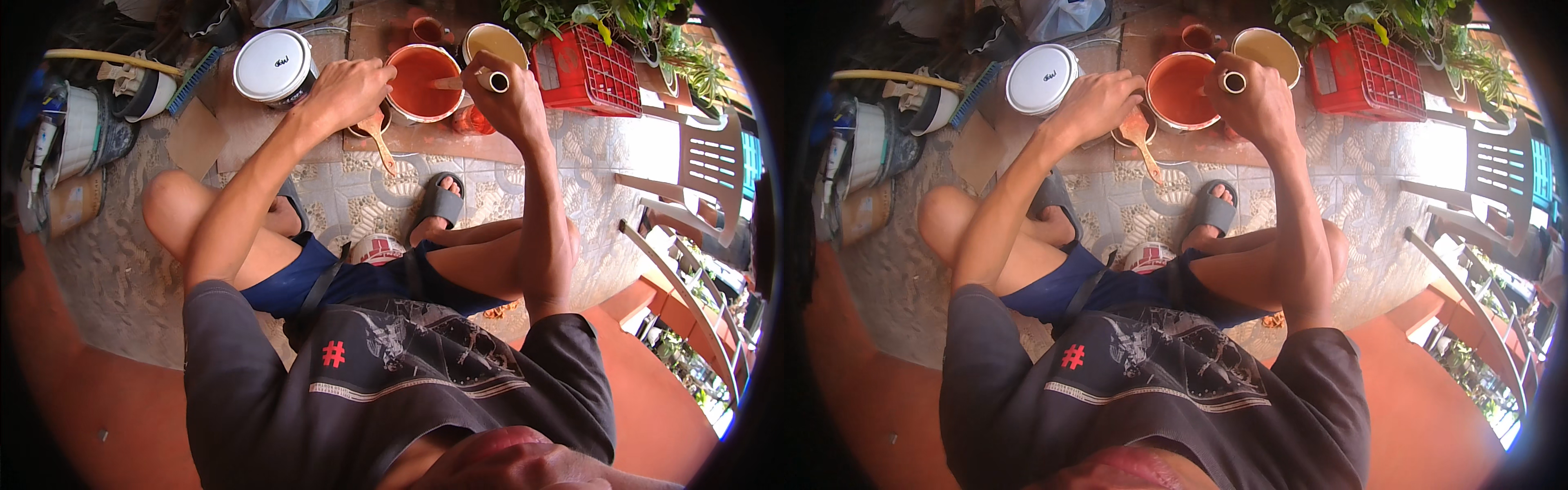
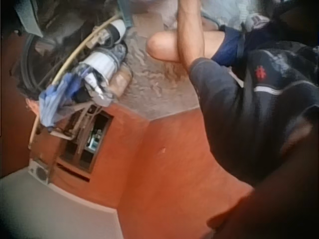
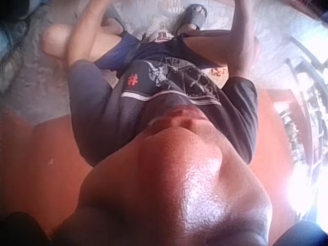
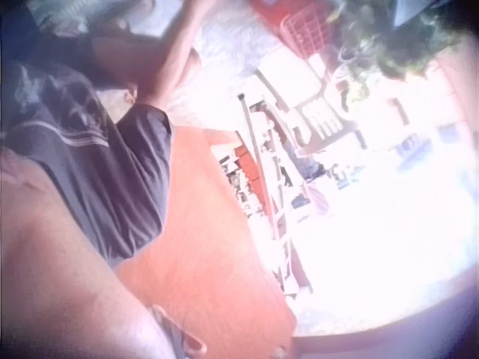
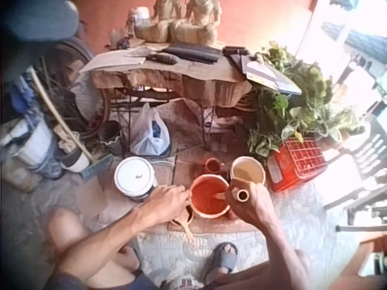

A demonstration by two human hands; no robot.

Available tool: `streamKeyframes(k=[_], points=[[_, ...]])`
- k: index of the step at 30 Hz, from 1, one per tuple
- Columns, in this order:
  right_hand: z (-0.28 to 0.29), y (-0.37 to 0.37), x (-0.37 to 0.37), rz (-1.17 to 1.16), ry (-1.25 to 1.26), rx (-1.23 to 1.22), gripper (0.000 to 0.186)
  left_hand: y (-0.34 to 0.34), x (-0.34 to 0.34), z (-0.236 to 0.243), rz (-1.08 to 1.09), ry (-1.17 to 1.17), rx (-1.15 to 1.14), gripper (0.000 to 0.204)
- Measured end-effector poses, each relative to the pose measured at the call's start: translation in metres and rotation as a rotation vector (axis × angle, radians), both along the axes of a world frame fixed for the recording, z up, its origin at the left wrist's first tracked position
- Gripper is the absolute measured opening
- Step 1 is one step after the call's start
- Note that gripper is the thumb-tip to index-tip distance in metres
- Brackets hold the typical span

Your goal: The person sits on the floor and stirs red paint in a bucket using a wooden stick. They occasionally scrape the sides of the bucket to ensure the paint is well mixed.

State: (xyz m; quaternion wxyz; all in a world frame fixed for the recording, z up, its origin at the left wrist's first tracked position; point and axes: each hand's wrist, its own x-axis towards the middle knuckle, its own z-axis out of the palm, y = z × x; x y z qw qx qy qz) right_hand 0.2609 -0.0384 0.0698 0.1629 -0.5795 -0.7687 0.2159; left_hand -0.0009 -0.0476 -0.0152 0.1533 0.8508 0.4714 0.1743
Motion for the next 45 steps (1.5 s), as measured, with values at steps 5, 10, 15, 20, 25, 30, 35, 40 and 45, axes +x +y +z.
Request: streamKeyframes(k=[5,10,15,20,25,30,35,40,45], points=[[0.0006,-0.0021,-0.0021,-0.016,-0.043,0.028,0.017,0.0008,-0.0014,0.0022,-0.026,0.034,-0.002,0.018],[-0.0019,-0.0003,0.0012,-0.014,-0.057,0.022,0.018,-0.0003,0.0006,0.0017,-0.024,0.039,-0.006,0.019],[-0.0042,0.0001,0.0022,-0.008,-0.053,0.051,0.019,0.0016,0.0017,-0.0001,-0.028,0.047,-0.009,0.018],[-0.0034,-0.0004,0.0021,-0.011,-0.037,0.054,0.018,0.0025,0.0026,-0.0001,-0.035,0.038,-0.011,0.018],[-0.0034,-0.0009,0.0014,-0.023,-0.036,0.046,0.018,0.0023,0.0023,0.0009,-0.040,0.029,-0.009,0.018],[-0.0028,-0.0009,0.0010,-0.006,-0.050,0.052,0.018,0.0010,0.0023,0.0031,-0.035,0.033,-0.014,0.017],[-0.0010,-0.0014,-0.0017,-0.021,-0.063,0.036,0.017,0.0018,0.0008,0.0020,-0.024,0.041,-0.092,0.022],[-0.0003,-0.0019,-0.0020,-0.013,-0.042,0.012,0.017,0.0010,0.0004,0.0012,-0.024,0.026,-0.078,0.023],[-0.0026,-0.0018,-0.0010,0.004,-0.042,0.040,0.016,0.0009,0.0008,0.0022,-0.022,0.033,-0.082,0.023]])
